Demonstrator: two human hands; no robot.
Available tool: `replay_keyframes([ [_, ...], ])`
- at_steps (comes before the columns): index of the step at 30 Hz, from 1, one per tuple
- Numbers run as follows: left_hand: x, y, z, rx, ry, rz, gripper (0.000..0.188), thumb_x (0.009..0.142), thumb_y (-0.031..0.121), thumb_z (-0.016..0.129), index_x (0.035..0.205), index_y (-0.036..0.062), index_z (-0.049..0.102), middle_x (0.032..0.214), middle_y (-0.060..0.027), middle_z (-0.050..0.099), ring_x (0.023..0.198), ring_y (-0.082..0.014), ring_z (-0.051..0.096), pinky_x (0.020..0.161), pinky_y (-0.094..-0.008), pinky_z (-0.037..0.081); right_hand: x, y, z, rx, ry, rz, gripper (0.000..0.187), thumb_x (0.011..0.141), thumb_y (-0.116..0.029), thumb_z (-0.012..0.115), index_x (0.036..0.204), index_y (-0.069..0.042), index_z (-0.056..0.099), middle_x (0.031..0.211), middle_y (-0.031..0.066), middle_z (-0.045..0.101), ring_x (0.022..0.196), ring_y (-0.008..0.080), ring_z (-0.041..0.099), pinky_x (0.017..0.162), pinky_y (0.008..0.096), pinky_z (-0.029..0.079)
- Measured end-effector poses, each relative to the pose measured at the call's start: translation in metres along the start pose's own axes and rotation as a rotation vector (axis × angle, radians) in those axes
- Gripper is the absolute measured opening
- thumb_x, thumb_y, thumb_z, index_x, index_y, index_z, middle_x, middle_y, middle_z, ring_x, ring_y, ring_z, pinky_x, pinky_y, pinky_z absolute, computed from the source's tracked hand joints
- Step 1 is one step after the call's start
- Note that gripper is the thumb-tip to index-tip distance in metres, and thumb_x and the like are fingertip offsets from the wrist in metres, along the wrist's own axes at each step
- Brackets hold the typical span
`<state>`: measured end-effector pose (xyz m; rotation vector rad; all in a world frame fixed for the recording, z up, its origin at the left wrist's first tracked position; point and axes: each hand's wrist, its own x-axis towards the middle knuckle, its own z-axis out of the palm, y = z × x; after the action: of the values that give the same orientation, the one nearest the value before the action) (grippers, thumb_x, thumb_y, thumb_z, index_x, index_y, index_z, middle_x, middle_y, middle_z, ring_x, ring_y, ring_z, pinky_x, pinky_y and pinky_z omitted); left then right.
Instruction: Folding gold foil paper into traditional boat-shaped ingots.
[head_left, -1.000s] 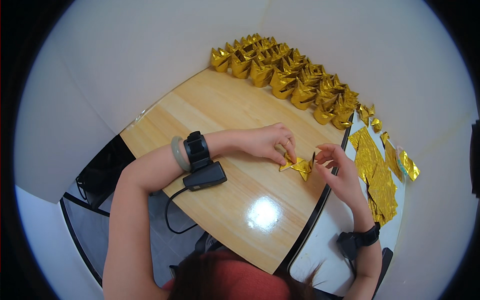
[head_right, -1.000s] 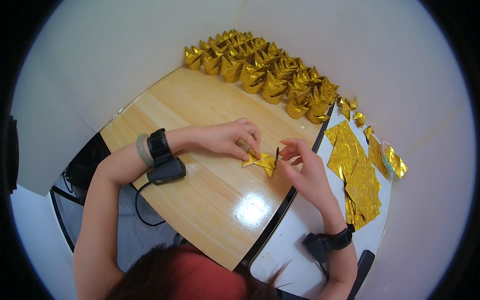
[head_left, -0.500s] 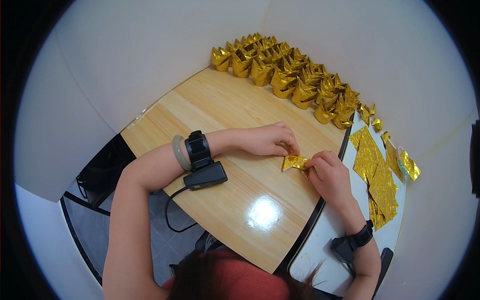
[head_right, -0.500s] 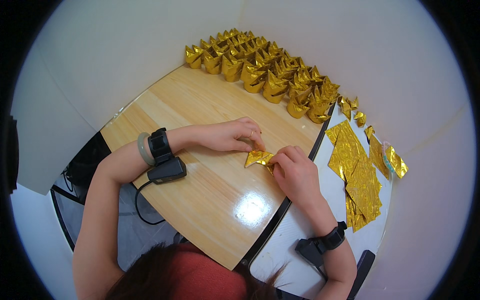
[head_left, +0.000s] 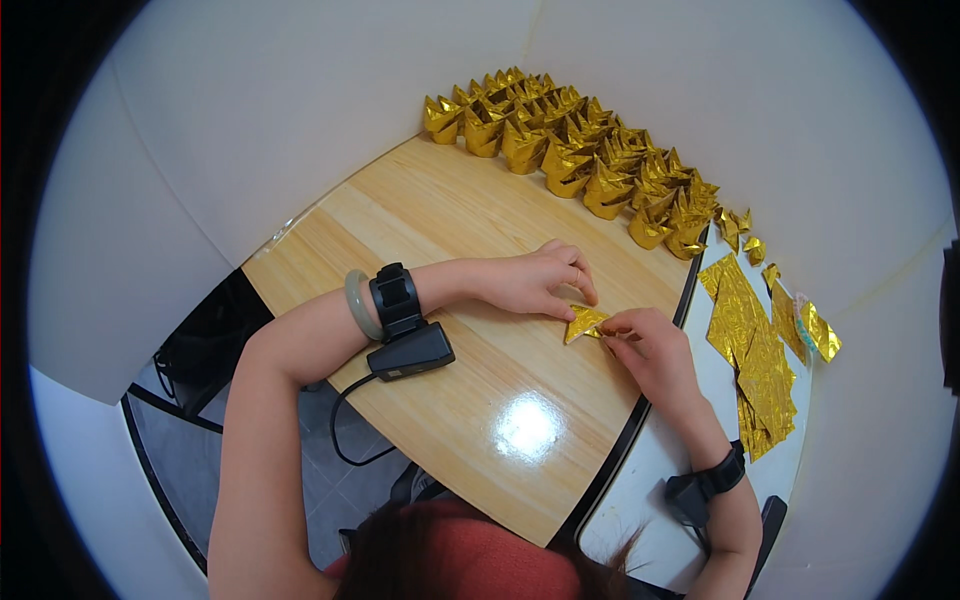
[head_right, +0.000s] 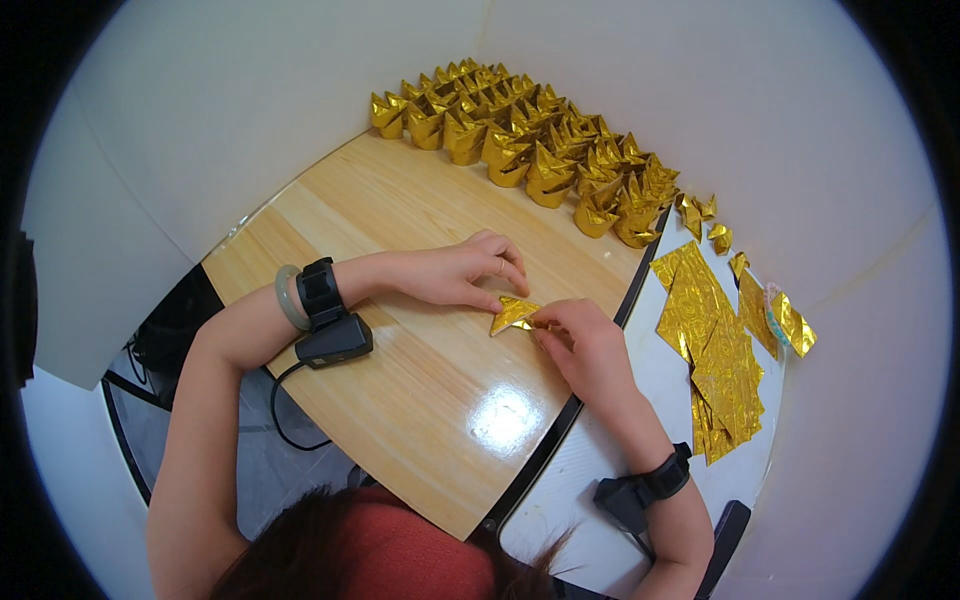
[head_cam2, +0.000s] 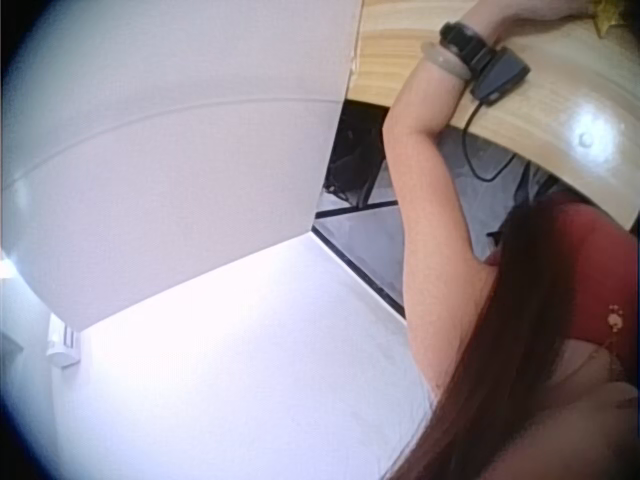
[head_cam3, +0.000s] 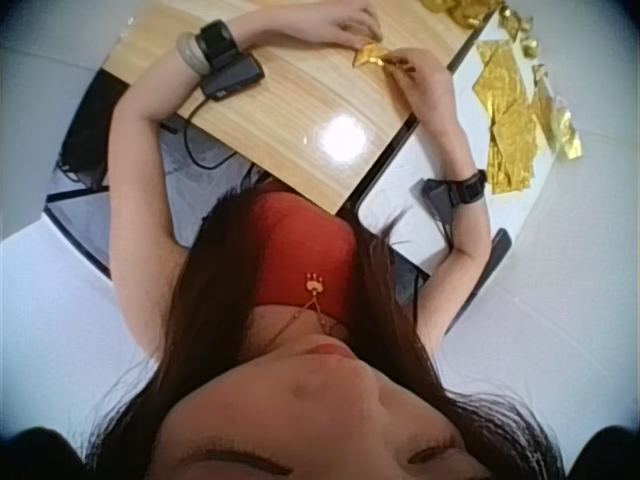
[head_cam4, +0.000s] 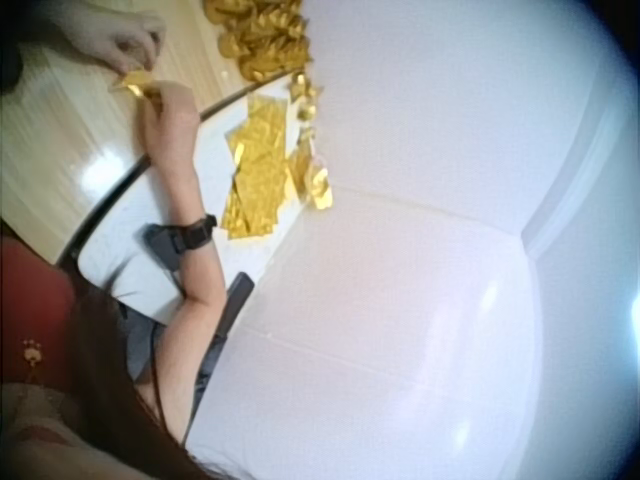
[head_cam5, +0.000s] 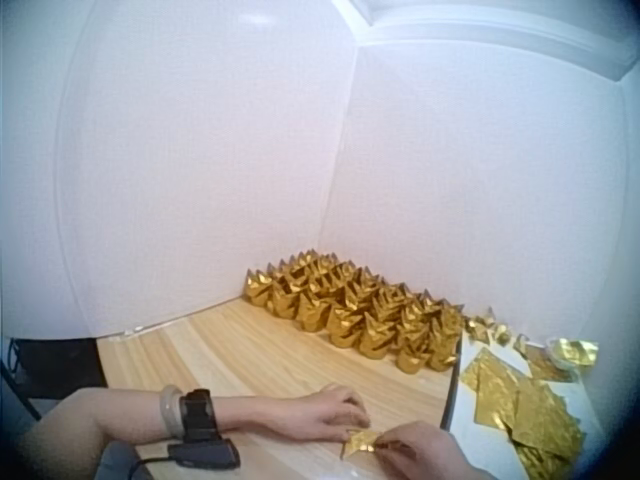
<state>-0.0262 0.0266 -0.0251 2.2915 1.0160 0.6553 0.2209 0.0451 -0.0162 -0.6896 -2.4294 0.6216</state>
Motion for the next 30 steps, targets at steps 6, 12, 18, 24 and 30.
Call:
replay_keyframes([
  [6,0.002,-0.001,0.001,-0.019,0.028,0.078,0.029,0.082,0.018,0.068,0.109,0.0095,0.063,0.115,-0.0123,0.053,0.117,-0.0295,0.039,0.102,-0.0368,0.032,0.007,0.009,-0.001,-0.355,0.142,-0.184,0.035,0.073,-0.012,0.077,0.101,-0.003,0.057,0.086,0.0112,0.062,0.077,0.0275,0.061,0.068,0.0340,0.049],
  [12,0.006,0.017,0.005,-0.585,0.008,-0.168,0.022,0.087,0.009,0.062,0.107,0.0001,0.060,0.106,-0.0072,0.063,0.098,-0.0118,0.057,0.085,-0.0259,0.045,0.004,0.006,-0.001,0.328,0.064,0.411,0.029,0.078,-0.012,0.075,0.099,-0.002,0.058,0.077,0.0021,0.062,0.070,0.0086,0.057,0.062,0.0228,0.044],
  [18,0.007,0.024,0.011,-0.646,0.047,-0.210,0.020,0.090,0.008,0.059,0.107,-0.0015,0.058,0.088,-0.0076,0.069,0.083,-0.0097,0.063,0.075,-0.0222,0.048,0.005,0.000,0.000,0.481,0.080,0.379,0.015,0.087,-0.014,0.067,0.092,0.000,0.062,0.074,0.0005,0.063,0.065,0.0046,0.054,0.058,0.0190,0.042],
  [24,0.009,0.028,0.016,-0.782,0.088,-0.185,0.017,0.091,0.009,0.058,0.104,-0.0022,0.055,0.085,-0.0115,0.068,0.074,-0.0135,0.065,0.069,-0.0247,0.051,0.006,-0.004,-0.004,0.549,0.090,0.443,0.018,0.090,-0.016,0.064,0.091,0.002,0.064,0.071,0.0026,0.065,0.059,0.0057,0.057,0.054,0.0192,0.044],
  [30,0.010,0.025,0.019,-0.822,0.184,-0.202,0.017,0.091,0.008,0.058,0.102,-0.0044,0.054,0.083,-0.0126,0.068,0.069,-0.0146,0.066,0.063,-0.0249,0.053,0.006,-0.009,-0.007,0.661,0.020,0.459,0.018,0.091,-0.016,0.063,0.090,0.002,0.064,0.069,0.0053,0.066,0.061,0.0089,0.063,0.055,0.0203,0.050],
])
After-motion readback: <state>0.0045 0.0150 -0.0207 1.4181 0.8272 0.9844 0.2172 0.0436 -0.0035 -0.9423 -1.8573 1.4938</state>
